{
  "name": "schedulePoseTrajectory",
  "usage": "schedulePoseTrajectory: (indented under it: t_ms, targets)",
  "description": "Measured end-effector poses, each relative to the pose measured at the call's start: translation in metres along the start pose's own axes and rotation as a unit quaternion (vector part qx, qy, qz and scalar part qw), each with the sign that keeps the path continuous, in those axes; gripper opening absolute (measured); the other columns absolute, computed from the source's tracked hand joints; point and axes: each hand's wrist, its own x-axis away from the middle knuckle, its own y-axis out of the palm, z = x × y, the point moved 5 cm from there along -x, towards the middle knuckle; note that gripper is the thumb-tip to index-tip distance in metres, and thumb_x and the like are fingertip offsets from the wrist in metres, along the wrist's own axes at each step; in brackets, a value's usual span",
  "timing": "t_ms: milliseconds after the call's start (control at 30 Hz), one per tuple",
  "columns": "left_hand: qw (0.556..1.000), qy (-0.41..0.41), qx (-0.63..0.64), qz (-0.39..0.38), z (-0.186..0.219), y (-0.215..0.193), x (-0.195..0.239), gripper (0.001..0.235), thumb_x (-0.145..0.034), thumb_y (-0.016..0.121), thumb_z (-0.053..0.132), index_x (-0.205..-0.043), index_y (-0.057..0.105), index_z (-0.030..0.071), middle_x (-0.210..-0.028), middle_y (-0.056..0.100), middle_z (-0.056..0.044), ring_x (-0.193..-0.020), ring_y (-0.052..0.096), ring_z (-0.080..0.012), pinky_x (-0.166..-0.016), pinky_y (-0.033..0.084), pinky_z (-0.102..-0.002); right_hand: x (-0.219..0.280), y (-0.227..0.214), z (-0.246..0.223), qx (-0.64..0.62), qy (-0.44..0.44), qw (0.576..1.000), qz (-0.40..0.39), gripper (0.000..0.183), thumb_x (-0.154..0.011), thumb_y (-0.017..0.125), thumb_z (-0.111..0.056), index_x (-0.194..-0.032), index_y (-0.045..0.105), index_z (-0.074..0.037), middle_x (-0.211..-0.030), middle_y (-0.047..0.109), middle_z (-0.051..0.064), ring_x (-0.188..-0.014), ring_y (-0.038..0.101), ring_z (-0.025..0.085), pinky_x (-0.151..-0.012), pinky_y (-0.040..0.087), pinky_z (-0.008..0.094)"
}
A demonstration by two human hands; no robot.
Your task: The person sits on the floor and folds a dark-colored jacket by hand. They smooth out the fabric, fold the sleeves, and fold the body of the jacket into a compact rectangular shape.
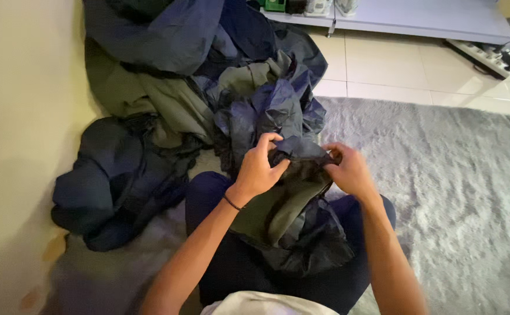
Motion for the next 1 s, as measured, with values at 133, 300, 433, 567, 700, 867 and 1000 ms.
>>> schedulePoseTrajectory:
  t_ms: [133,300,433,567,700,867,1000]
  targets:
    - [0.990,0.022,0.104,-0.096,0.000,0.001,-0.001,0.065,-0.089,0.083,0.017,-0.148,0.056,0.009,-0.111,0.077,-0.024,-0.112,0.074,-0.0463,-0.093,0.059,-0.059,0.006,-0.007,-0.022,0.128,0.039,0.991,0.003,0.046,-0.067,0.076,-0.009,-0.110,0.080,-0.025,-0.075,0.072,0.003,-0.081,0.075,0.031,-0.078,0.057,0.049]
    - [0.959,-0.011,0.228,-0.169,0.006,0.008,0.007,0.030,-0.097,0.083,0.028,-0.112,0.071,0.005,-0.088,0.065,-0.009,-0.091,0.066,-0.0199,-0.082,0.054,-0.039,-0.008,0.012,0.004,0.025,0.037,0.999,-0.003,0.022,-0.079,0.068,-0.001,-0.093,0.078,-0.015,-0.071,0.072,0.005,-0.073,0.072,0.030,-0.073,0.056,0.043]
    - [0.936,-0.091,0.309,-0.144,-0.035,0.025,0.008,0.017,-0.101,0.079,0.022,-0.091,0.071,0.012,-0.070,0.062,0.008,-0.068,0.054,-0.0010,-0.063,0.044,-0.018,-0.011,0.022,0.019,-0.149,0.057,0.987,0.015,0.032,-0.078,0.078,0.004,-0.105,0.072,-0.011,-0.071,0.061,0.001,-0.058,0.066,0.015,-0.055,0.057,0.031]
    - [0.957,-0.038,0.269,-0.104,-0.034,0.006,-0.006,0.035,-0.106,0.078,0.029,-0.081,0.063,0.009,-0.060,0.050,0.002,-0.056,0.043,-0.0048,-0.053,0.038,-0.025,0.030,0.017,-0.050,-0.270,0.040,0.959,-0.072,0.091,-0.068,0.088,0.014,-0.149,0.048,0.004,-0.118,0.056,0.014,-0.096,0.071,0.027,-0.082,0.066,0.045]
    - [0.974,-0.037,0.225,-0.015,-0.023,-0.004,-0.007,0.050,-0.099,0.086,0.031,-0.067,0.052,0.013,-0.049,0.042,0.006,-0.049,0.039,0.0007,-0.049,0.028,-0.022,0.049,0.020,-0.073,-0.147,-0.008,0.986,0.073,0.033,-0.088,0.093,-0.019,-0.108,0.069,-0.007,-0.096,0.069,0.007,-0.080,0.069,0.019,-0.071,0.058,0.034]
    - [0.984,-0.034,0.171,0.015,-0.014,0.001,-0.003,0.048,-0.095,0.086,0.031,-0.064,0.056,0.013,-0.043,0.045,0.007,-0.046,0.037,-0.0005,-0.046,0.026,-0.020,0.051,0.044,-0.093,-0.097,-0.032,0.995,-0.001,0.025,-0.088,0.094,-0.030,-0.094,0.081,-0.010,-0.073,0.077,0.005,-0.062,0.071,0.014,-0.057,0.058,0.029]
    - [0.990,-0.021,0.135,0.021,-0.018,-0.004,-0.007,0.050,-0.095,0.086,0.038,-0.064,0.056,0.013,-0.041,0.042,0.003,-0.045,0.038,-0.0024,-0.046,0.028,-0.022,0.058,0.031,-0.116,-0.075,-0.055,0.993,-0.069,0.018,-0.091,0.087,-0.021,-0.090,0.079,-0.005,-0.072,0.077,0.009,-0.067,0.071,0.017,-0.064,0.058,0.034]
